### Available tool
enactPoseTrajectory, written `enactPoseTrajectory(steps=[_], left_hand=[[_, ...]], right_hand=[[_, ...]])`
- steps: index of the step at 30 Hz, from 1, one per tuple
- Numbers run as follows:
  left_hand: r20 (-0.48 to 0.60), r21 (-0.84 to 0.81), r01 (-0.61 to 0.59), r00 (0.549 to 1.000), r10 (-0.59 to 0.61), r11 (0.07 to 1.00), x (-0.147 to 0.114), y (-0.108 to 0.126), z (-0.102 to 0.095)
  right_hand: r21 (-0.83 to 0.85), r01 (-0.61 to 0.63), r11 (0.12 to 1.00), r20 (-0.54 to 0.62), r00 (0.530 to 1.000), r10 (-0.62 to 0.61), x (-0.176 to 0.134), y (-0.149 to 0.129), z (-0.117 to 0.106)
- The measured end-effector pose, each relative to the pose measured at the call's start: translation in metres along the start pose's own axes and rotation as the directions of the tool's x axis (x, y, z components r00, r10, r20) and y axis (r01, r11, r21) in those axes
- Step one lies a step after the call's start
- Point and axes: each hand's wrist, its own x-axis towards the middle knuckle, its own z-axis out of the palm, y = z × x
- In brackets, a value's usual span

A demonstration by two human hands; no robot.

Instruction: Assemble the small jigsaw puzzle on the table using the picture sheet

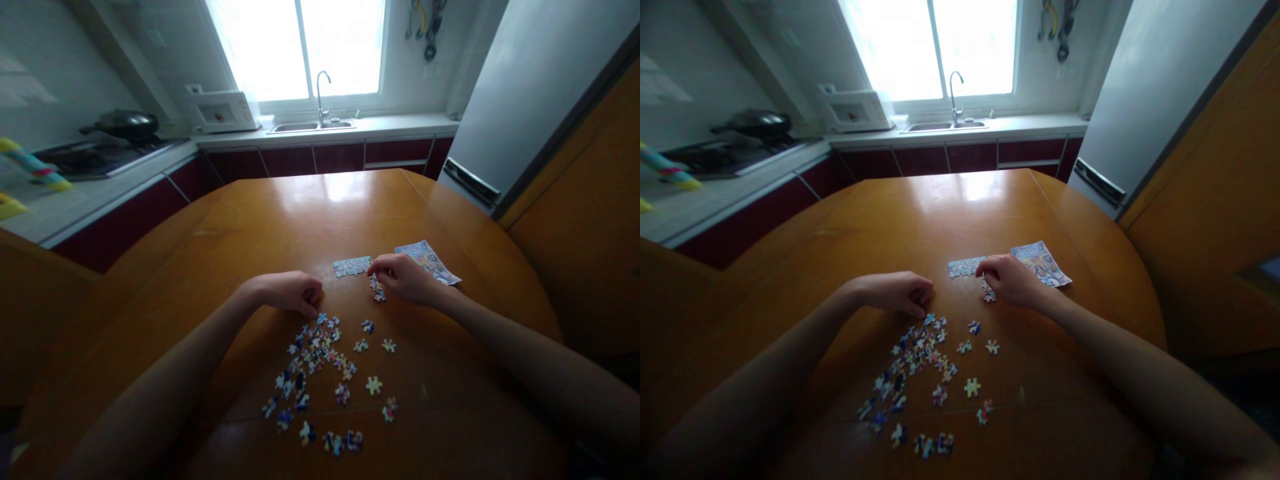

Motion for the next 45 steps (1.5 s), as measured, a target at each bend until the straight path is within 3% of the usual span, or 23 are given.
enactPoseTrajectory(steps=[13, 35, 39, 43, 45], left_hand=[[-0.028, -0.031, -0.061, 0.998, 0.060, 0.998, 0.001, -0.003, 0.002], [-0.069, -0.047, -0.034, 0.997, 0.030, 0.998, -0.001, -0.002, 0.009], [-0.230, -0.055, -0.113, 0.968, 0.098, 0.992, -0.019, -0.002, 0.025], [-0.499, -0.075, -0.132, 0.863, 0.077, 0.988, -0.047, 0.001, 0.054], [-0.557, -0.122, -0.151, 0.829, 0.059, 0.981, -0.061, 0.004, 0.067]], right_hand=[[-0.002, -0.008, 1.000, 0.047, 0.999, 0.008, -0.003, -0.005, -0.001], [-0.008, 0.006, 1.000, 0.104, 0.995, -0.005, -0.006, 0.001, 0.005], [-0.007, 0.031, 0.999, 0.107, 0.994, -0.030, -0.007, 0.001, 0.006], [-0.005, 0.023, 1.000, 0.103, 0.994, -0.022, -0.008, -0.001, 0.006], [-0.002, 0.021, 1.000, 0.102, 0.995, -0.021, -0.008, -0.001, 0.007]])
